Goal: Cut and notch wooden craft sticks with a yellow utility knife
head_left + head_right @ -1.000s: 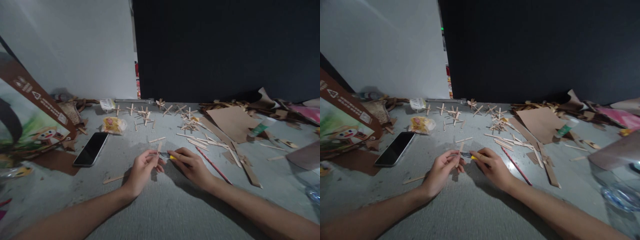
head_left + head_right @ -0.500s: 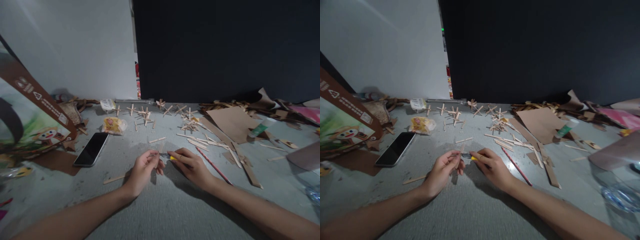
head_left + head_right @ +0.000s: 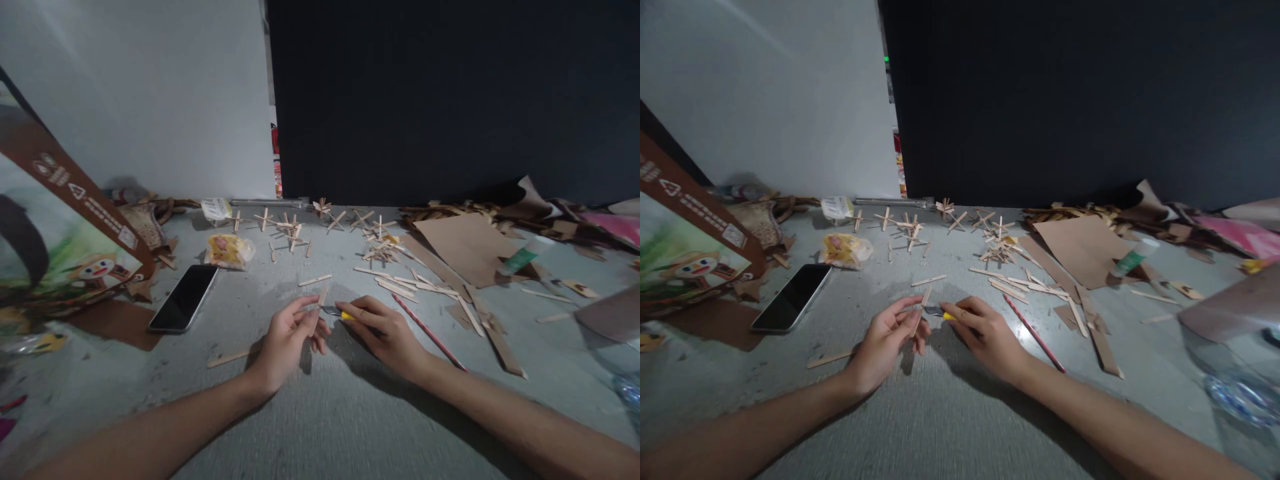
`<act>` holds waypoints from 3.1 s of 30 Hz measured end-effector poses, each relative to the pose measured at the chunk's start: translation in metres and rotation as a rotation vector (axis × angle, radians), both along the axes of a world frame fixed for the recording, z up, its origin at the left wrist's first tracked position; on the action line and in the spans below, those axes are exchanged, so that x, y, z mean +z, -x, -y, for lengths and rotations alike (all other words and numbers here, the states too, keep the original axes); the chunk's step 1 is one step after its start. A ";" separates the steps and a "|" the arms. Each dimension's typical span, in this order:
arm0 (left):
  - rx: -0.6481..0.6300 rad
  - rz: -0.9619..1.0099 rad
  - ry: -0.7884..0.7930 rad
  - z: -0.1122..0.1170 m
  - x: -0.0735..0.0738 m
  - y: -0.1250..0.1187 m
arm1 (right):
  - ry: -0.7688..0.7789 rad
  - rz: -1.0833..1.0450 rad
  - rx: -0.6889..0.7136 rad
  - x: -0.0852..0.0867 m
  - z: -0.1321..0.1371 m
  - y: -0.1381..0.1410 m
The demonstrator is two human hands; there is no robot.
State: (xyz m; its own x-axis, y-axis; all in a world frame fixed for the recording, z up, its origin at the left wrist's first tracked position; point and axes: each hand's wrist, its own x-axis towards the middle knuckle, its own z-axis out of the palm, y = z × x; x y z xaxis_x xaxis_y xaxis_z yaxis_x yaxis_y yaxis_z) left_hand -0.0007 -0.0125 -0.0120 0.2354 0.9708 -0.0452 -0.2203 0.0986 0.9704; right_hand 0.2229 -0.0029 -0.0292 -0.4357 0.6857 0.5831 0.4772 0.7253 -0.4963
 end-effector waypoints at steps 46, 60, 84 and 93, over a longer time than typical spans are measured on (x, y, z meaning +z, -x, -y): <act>-0.162 0.081 -0.029 -0.006 -0.007 0.003 | -0.006 -0.075 0.055 0.003 0.001 -0.002; -0.213 0.024 -0.052 -0.002 -0.001 0.005 | -0.001 -0.100 0.082 0.007 0.002 -0.003; -0.184 -0.020 -0.065 0.001 0.008 0.002 | -0.024 -0.107 0.090 0.007 0.003 -0.001; -0.172 0.000 -0.063 0.002 0.007 0.002 | -0.012 -0.082 0.075 0.007 0.003 -0.002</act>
State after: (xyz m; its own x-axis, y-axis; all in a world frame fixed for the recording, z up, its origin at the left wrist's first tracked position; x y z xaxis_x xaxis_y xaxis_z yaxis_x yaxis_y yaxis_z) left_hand -0.0024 -0.0142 -0.0046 0.3985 0.9171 0.0139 -0.2052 0.0743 0.9759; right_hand 0.2250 -0.0056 -0.0218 -0.4359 0.6456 0.6270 0.3792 0.7636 -0.5226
